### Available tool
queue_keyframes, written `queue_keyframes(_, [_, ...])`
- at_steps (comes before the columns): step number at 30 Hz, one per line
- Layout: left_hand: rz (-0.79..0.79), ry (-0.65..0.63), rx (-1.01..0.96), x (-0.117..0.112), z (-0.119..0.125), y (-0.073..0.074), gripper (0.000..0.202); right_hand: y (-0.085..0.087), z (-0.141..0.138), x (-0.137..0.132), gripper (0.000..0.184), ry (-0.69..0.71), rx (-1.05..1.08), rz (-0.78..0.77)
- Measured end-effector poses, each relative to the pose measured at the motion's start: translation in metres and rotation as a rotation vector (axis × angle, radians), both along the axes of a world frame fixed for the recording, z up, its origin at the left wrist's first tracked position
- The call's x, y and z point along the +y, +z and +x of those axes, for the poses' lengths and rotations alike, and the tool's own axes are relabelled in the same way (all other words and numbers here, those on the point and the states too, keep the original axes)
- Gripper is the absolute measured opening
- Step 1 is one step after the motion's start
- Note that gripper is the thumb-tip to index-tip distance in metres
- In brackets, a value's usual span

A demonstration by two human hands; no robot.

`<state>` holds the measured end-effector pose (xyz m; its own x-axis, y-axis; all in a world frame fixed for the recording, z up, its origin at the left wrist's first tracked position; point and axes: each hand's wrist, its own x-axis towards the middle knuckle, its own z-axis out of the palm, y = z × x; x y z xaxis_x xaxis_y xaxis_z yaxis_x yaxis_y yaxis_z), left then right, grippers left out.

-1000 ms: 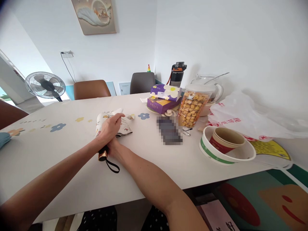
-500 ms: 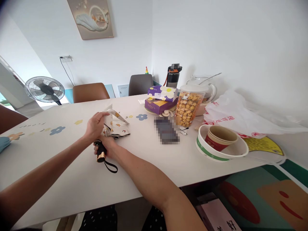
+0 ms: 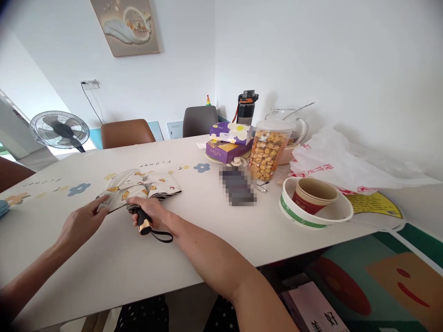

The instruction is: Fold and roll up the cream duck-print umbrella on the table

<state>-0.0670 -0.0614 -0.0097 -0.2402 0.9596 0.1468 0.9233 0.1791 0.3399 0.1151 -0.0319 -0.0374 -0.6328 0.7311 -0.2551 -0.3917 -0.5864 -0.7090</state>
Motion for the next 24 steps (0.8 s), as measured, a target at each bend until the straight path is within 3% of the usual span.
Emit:
queue_keyframes(4, [-0.057, -0.012, -0.111, 0.007, -0.007, -0.017, 0.045, 0.001, 0.003, 0.002, 0.033, 0.006, 0.056, -0.023])
queue_keyframes(8, [-0.051, -0.041, -0.138, 0.015, -0.012, -0.025, 0.049, 0.001, 0.004, 0.003, 0.028, -0.012, 0.049, -0.021])
queue_keyframes(13, [0.013, -0.043, -0.18, 0.014, -0.013, -0.025, 0.048, -0.001, -0.002, -0.003, 0.026, -0.041, -0.056, 0.089])
queue_keyframes(19, [0.217, 0.038, -0.318, 0.012, -0.016, -0.028, 0.038, -0.003, -0.007, -0.008, 0.03, -0.207, -0.255, 0.378])
queue_keyframes(24, [0.335, 0.029, -0.414, 0.006, -0.001, -0.018, 0.035, -0.006, -0.01, -0.003, 0.027, -0.203, -0.287, 0.225])
